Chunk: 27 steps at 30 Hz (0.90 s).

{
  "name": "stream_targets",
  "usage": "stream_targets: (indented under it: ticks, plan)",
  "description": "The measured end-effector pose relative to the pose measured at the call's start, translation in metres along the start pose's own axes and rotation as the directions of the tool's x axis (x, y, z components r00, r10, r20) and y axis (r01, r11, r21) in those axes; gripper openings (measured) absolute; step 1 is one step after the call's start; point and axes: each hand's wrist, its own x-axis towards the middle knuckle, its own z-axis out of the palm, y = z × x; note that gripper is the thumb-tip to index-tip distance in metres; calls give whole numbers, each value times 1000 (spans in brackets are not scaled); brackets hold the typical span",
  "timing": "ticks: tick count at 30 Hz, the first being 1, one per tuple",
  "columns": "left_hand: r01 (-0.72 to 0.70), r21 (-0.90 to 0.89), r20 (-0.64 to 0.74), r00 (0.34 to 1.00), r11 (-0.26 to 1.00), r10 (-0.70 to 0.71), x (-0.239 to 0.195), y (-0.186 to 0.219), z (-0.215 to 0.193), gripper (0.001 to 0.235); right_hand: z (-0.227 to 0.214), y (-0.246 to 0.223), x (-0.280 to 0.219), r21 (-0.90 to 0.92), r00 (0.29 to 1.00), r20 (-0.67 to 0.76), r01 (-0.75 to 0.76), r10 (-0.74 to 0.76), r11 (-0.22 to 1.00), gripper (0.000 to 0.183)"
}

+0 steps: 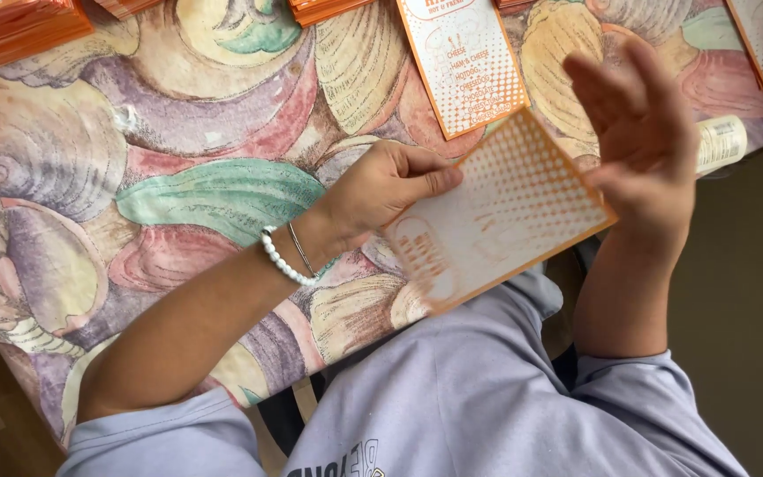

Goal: Applying glue to the edges of paper bags and folding them to assemble or seal them.

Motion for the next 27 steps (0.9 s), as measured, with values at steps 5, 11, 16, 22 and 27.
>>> stream_targets:
  ticks: [5, 11, 16, 22, 27]
  plan:
    - [-393, 121, -117, 906, 911, 407, -2, -10, 10, 24, 22, 5, 17, 883, 760, -225, -106, 609, 457, 139]
    - [-548, 292, -287, 732, 784, 618, -8, -15, 19, 14, 41, 17, 8, 402, 886, -437, 37, 156, 915, 96]
    - [-534, 350, -312, 708, 769, 634, -18, -11, 26, 25, 53, 0, 17, 51, 824, -566, 29, 5, 998, 77]
    - [-622, 575, -57, 618, 532, 784, -27, 32, 44, 47, 55, -9, 10, 76, 852, -524, 39, 7, 996, 84]
    - [-603, 634, -84, 569, 484, 818, -37, 49, 54, 15, 59, -16, 10, 16, 887, -462, 42, -30, 999, 87]
